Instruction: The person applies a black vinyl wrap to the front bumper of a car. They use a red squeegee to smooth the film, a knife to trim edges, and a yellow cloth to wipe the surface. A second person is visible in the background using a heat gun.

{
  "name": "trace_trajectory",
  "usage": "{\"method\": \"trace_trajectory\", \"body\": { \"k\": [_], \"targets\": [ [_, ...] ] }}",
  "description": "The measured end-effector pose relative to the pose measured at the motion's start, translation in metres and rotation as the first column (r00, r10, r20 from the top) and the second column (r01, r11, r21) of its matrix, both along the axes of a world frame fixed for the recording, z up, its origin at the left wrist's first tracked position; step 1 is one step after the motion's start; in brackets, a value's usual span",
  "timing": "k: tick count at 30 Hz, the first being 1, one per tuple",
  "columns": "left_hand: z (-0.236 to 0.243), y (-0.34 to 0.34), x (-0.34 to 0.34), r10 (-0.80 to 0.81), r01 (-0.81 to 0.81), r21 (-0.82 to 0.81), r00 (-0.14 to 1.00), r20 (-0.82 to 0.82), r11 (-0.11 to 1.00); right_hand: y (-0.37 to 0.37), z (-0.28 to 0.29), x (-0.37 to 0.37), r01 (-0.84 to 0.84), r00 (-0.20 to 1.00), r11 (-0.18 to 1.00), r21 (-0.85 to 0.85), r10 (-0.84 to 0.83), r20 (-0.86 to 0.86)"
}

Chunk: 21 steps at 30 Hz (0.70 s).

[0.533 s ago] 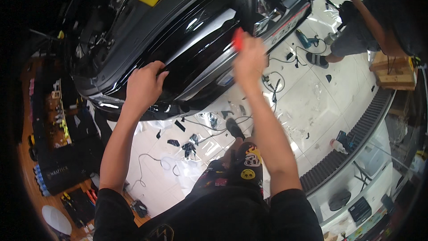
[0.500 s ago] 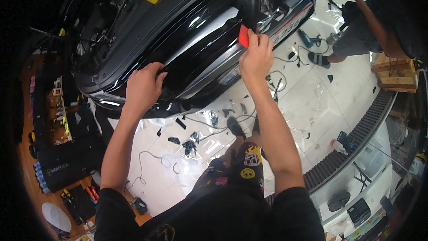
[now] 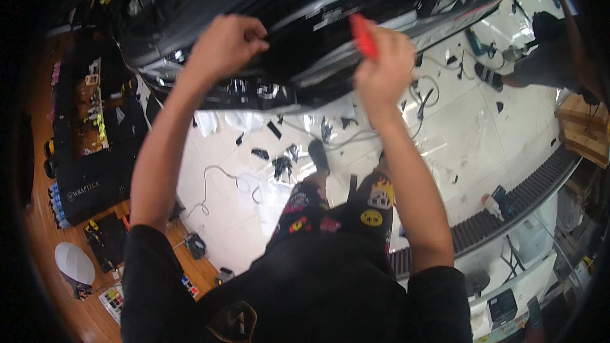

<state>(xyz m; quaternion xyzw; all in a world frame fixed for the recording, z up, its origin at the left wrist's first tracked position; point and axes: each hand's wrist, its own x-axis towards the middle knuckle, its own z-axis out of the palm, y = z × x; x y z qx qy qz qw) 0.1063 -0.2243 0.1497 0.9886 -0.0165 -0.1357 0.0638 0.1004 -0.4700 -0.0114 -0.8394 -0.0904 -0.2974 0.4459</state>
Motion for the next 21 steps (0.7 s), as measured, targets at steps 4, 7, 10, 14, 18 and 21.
{"method": "trace_trajectory", "body": {
  "k": [4,7,10,14,18,21],
  "targets": [
    [0.008,0.013,-0.005,-0.133,0.123,0.16,0.99,0.053,0.979,0.069,-0.024,-0.069,-0.169,0.982,0.984,-0.058,0.163,-0.09],
    [0.006,0.03,-0.015,-0.25,0.227,0.145,0.954,0.164,0.963,0.104,-0.02,-0.085,-0.133,0.991,0.974,-0.181,0.133,-0.011],
    [-0.009,0.041,-0.006,-0.385,0.38,0.072,0.885,0.263,0.922,0.139,-0.016,-0.088,-0.088,0.973,0.915,-0.394,0.163,0.162],
    [-0.003,0.052,0.0,-0.433,0.416,0.122,0.875,0.214,0.901,0.163,-0.019,-0.078,0.026,0.933,0.852,-0.523,0.168,0.319],
    [-0.003,0.042,0.003,-0.369,0.352,0.115,0.907,0.205,0.929,0.136,-0.016,-0.056,0.158,0.921,0.806,-0.57,0.088,0.379],
    [0.0,0.047,0.003,-0.343,0.325,0.126,0.925,0.161,0.937,0.133,-0.008,-0.047,0.146,0.923,0.783,-0.604,0.112,0.368]
  ]
}}
